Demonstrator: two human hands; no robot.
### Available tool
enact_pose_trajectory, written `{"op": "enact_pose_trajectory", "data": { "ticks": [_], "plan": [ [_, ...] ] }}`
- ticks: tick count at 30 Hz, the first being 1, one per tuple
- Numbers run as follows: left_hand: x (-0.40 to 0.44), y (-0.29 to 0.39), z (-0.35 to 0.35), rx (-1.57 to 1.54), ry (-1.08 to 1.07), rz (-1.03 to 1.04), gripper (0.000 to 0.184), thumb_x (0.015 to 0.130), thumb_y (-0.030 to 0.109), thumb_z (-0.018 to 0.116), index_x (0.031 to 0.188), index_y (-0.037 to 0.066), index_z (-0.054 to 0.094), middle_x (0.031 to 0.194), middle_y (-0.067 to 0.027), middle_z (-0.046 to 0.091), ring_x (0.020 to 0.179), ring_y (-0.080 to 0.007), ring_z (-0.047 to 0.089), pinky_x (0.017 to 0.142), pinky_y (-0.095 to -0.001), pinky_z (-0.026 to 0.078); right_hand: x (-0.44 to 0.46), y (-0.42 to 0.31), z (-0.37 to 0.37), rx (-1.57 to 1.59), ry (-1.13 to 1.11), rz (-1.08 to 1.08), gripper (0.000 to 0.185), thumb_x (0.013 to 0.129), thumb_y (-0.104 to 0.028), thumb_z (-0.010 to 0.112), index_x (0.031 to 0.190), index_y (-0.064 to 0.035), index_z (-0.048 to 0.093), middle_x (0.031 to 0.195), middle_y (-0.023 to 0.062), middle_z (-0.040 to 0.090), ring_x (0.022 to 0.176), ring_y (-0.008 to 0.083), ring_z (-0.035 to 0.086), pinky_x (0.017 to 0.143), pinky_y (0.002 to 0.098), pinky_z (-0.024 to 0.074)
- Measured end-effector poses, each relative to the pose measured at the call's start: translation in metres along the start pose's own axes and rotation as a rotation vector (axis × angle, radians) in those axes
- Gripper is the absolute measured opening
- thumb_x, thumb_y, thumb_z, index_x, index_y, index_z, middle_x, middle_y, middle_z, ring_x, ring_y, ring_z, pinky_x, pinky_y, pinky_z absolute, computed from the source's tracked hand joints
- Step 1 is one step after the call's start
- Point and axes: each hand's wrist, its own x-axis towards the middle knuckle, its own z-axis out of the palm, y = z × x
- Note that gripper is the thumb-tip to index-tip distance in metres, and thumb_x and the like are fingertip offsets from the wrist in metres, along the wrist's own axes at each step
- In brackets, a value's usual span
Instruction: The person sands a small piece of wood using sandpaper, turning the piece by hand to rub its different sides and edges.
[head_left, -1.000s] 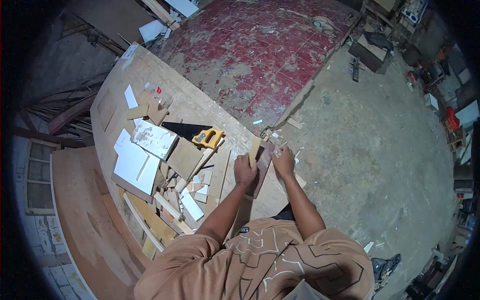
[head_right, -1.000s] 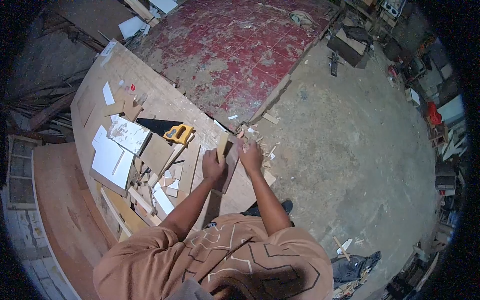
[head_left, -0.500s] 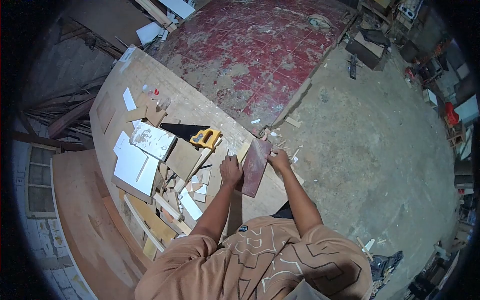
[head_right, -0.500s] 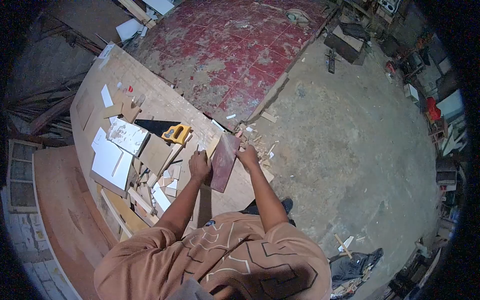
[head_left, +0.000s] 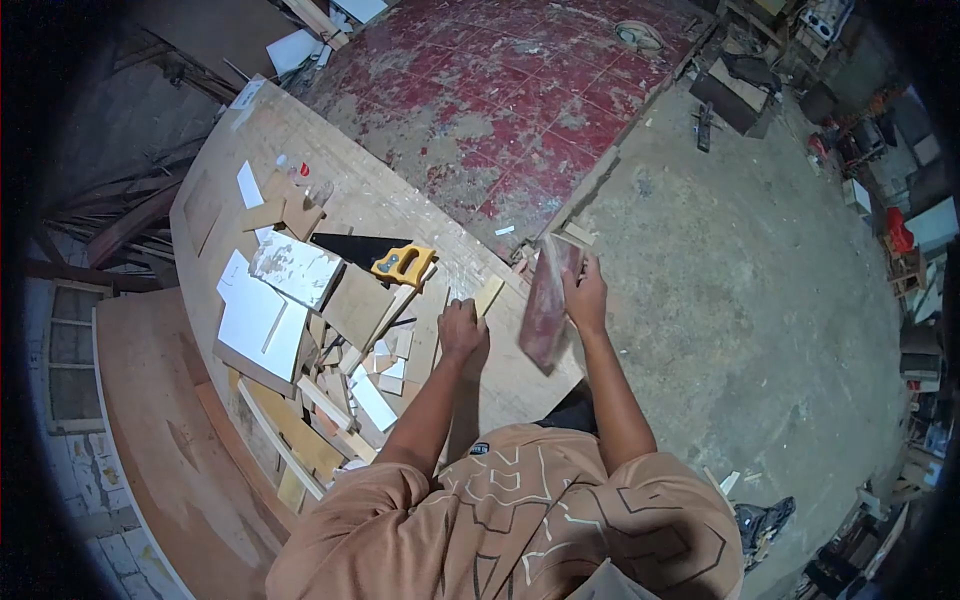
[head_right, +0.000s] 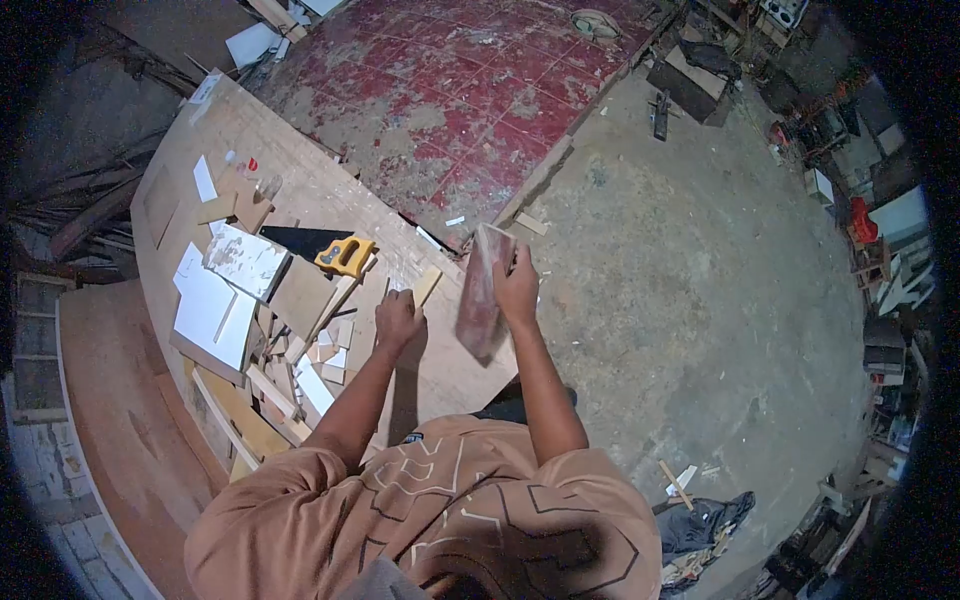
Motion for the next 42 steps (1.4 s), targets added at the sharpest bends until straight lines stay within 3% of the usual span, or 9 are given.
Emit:
{"op": "enact_pose_trajectory", "data": {
  "ticks": [4, 10, 16, 18, 24, 26, 29, 32, 42],
  "plan": [
    [-0.001, -0.001, 0.002, 0.024, -0.005, 0.035, 0.033, 0.077, 0.024, 0.068, 0.103, 0.006, 0.06, 0.096, -0.0184, 0.062, 0.092, -0.0366, 0.062, 0.08, -0.0512, 0.049, 0.0, -0.022, 0.006, -0.478, -0.012, -0.263, 0.045, 0.086, -0.023, 0.066, 0.125, -0.0031, 0.056, 0.11, 0.0235, 0.064, 0.102, 0.0408, 0.062, 0.088, 0.0492, 0.0502],
    [-0.001, -0.001, -0.006, 0.037, -0.037, 0.064, 0.038, 0.075, 0.018, 0.07, 0.107, 0.006, 0.052, 0.096, -0.0204, 0.059, 0.091, -0.0392, 0.062, 0.079, -0.0504, 0.051, -0.002, 0.006, 0.057, -0.55, -0.299, -0.107, 0.039, 0.085, -0.027, 0.067, 0.11, 0.0022, 0.065, 0.113, 0.0231, 0.064, 0.104, 0.0415, 0.061, 0.092, 0.0491, 0.0497],
    [-0.003, 0.0, -0.005, 0.04, -0.06, 0.049, 0.04, 0.075, 0.019, 0.073, 0.106, 0.005, 0.052, 0.099, -0.0208, 0.058, 0.092, -0.04, 0.06, 0.08, -0.0507, 0.051, -0.01, 0.024, 0.034, -0.51, -0.684, 0.014, 0.061, 0.078, -0.02, 0.067, 0.135, -0.0023, 0.052, 0.12, 0.0304, 0.061, 0.11, 0.0449, 0.061, 0.097, 0.0479, 0.0477],
    [-0.002, 0.009, -0.003, 0.014, 0.014, 0.074, 0.037, 0.075, 0.018, 0.072, 0.103, 0.004, 0.054, 0.099, -0.0207, 0.058, 0.095, -0.0395, 0.059, 0.081, -0.0506, 0.051, -0.013, 0.023, 0.024, -0.447, -0.786, 0.16, 0.087, 0.073, -0.014, 0.064, 0.153, -0.0073, 0.03, 0.126, 0.0322, 0.058, 0.119, 0.0486, 0.056, 0.102, 0.0477, 0.0473],
    [0.008, 0.008, 0.004, -0.037, -0.041, 0.046, 0.035, 0.076, 0.019, 0.069, 0.104, 0.003, 0.055, 0.1, -0.0204, 0.058, 0.098, -0.0396, 0.058, 0.083, -0.0509, 0.05, 0.015, 0.022, -0.011, -0.118, -0.753, 0.283, 0.088, 0.073, -0.014, 0.063, 0.154, -0.0153, 0.029, 0.128, 0.0332, 0.057, 0.116, 0.0514, 0.057, 0.102, 0.0499, 0.0474],
    [0.002, 0.007, -0.002, -0.077, 0.026, 0.014, 0.037, 0.077, 0.019, 0.069, 0.106, 0.003, 0.055, 0.101, -0.0204, 0.058, 0.099, -0.0397, 0.057, 0.084, -0.0505, 0.049, 0.02, 0.017, -0.012, -0.341, -0.664, 0.209, 0.089, 0.071, -0.012, 0.064, 0.153, -0.017, 0.032, 0.128, 0.03, 0.058, 0.121, 0.0423, 0.056, 0.104, 0.0445, 0.0461],
    [-0.012, -0.001, -0.01, -0.144, 0.15, -0.054, 0.041, 0.077, 0.021, 0.068, 0.111, 0.002, 0.056, 0.103, -0.0203, 0.057, 0.1, -0.0395, 0.056, 0.087, -0.0496, 0.048, 0.012, -0.001, -0.016, -0.865, -0.661, -0.186, 0.07, 0.072, -0.013, 0.066, 0.14, -0.0137, 0.051, 0.121, 0.0258, 0.06, 0.123, 0.0387, 0.053, 0.1, 0.0419, 0.0472],
    [-0.024, -0.013, -0.02, -0.162, 0.271, -0.152, 0.044, 0.079, 0.022, 0.07, 0.114, 0.0, 0.057, 0.104, -0.0192, 0.058, 0.1, -0.0372, 0.056, 0.09, -0.0474, 0.046, 0.006, 0.026, 0.0, -0.457, -1.125, -0.363, 0.051, 0.074, -0.009, 0.064, 0.125, -0.0094, 0.06, 0.115, 0.0251, 0.061, 0.113, 0.0403, 0.057, 0.095, 0.0449, 0.0486],
    [-0.049, -0.028, -0.042, -0.223, 0.265, -0.152, 0.045, 0.079, 0.019, 0.069, 0.119, 0.003, 0.054, 0.107, -0.0179, 0.056, 0.104, -0.0372, 0.055, 0.091, -0.0468, 0.045, 0.045, 0.025, 0.012, -0.446, -1.037, -0.097, 0.042, 0.07, -0.013, 0.069, 0.11, -0.0018, 0.066, 0.105, 0.0226, 0.071, 0.094, 0.0341, 0.069, 0.082, 0.0431, 0.0536]
  ]
}}
